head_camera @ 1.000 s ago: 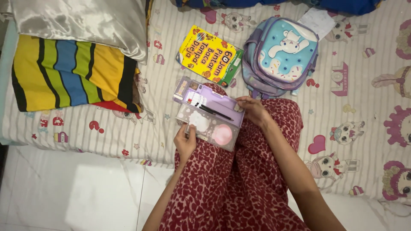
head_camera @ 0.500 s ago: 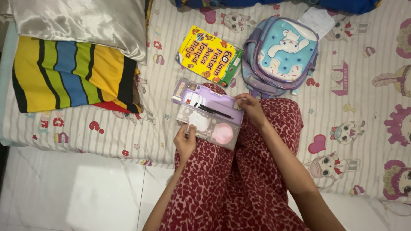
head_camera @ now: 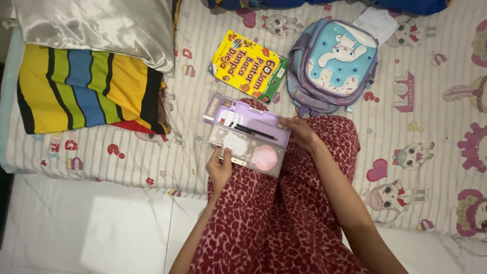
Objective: The person packs a book and a pencil case into a backpack and then untangles a charging cable by hand.
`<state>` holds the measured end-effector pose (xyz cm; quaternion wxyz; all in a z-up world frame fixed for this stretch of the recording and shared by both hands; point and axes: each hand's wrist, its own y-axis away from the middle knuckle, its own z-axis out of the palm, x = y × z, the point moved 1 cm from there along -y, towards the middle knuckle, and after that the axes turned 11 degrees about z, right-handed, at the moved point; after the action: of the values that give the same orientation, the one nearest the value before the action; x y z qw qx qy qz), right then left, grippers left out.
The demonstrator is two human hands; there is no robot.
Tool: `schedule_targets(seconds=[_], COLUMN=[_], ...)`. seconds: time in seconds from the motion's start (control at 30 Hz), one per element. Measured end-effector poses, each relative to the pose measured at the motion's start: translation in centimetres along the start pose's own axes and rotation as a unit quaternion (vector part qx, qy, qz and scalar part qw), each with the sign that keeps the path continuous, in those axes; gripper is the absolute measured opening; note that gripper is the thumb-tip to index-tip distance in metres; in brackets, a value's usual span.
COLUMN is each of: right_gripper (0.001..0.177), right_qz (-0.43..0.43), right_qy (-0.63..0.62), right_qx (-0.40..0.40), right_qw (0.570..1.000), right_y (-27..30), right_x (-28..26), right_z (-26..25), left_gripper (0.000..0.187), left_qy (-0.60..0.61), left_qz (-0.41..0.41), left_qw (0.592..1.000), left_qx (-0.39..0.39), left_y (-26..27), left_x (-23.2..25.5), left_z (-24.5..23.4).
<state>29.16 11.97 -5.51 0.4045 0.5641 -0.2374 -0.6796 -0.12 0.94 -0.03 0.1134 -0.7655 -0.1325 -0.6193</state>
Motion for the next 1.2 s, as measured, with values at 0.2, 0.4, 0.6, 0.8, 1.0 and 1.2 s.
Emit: schedule_targets(seconds=[0.2,0.4,0.6,0.8,1.0,1.2], right_gripper=[0.043,0.032,0.036,0.058,0.061,0.059], right_qz=[-0.012,-0.066,-0.033,-0.007,-0.072,-0.191], right_qy=[-0.025,-0.038,-0.003,0.071,0.114,-0.021], right_qx=[0.015,-0.018,0.019,-0.023,0.012,-0.129], right_qw=[1.0,0.997,0.999,0.997,0.991,0.973], right_y=[0.1,-0.8,0.6,5.2,11.0,11.6], right_x=[0.1,1.1,0.2,-1.1,-0.9,1.2], right_z=[0.1,-0.5,0.5,0.8,6.2,7.6], left_gripper=[0.026,0.029,0.032,0.047,0.063,0.072], left_qy=[-0.01,-0.008,-0.012,0.066,0.232,0.449], left_qz=[-0.012,-0.002,-0.009,-0.137,-0.125,-0.253], left_qw=[1.0,1.0,1.0,0.988,0.965,0.857], left_qx=[0.006,0.015,0.02,-0.009,-0.014,0.012], left_y=[0.1,0.0,0.0,-1.6,-2.8,-2.3], left_x=[-0.2,0.1,-1.1,-2.5,-0.3,2.1], left_z=[0.0,0.0,0.1,-1.8,-1.8,-0.6])
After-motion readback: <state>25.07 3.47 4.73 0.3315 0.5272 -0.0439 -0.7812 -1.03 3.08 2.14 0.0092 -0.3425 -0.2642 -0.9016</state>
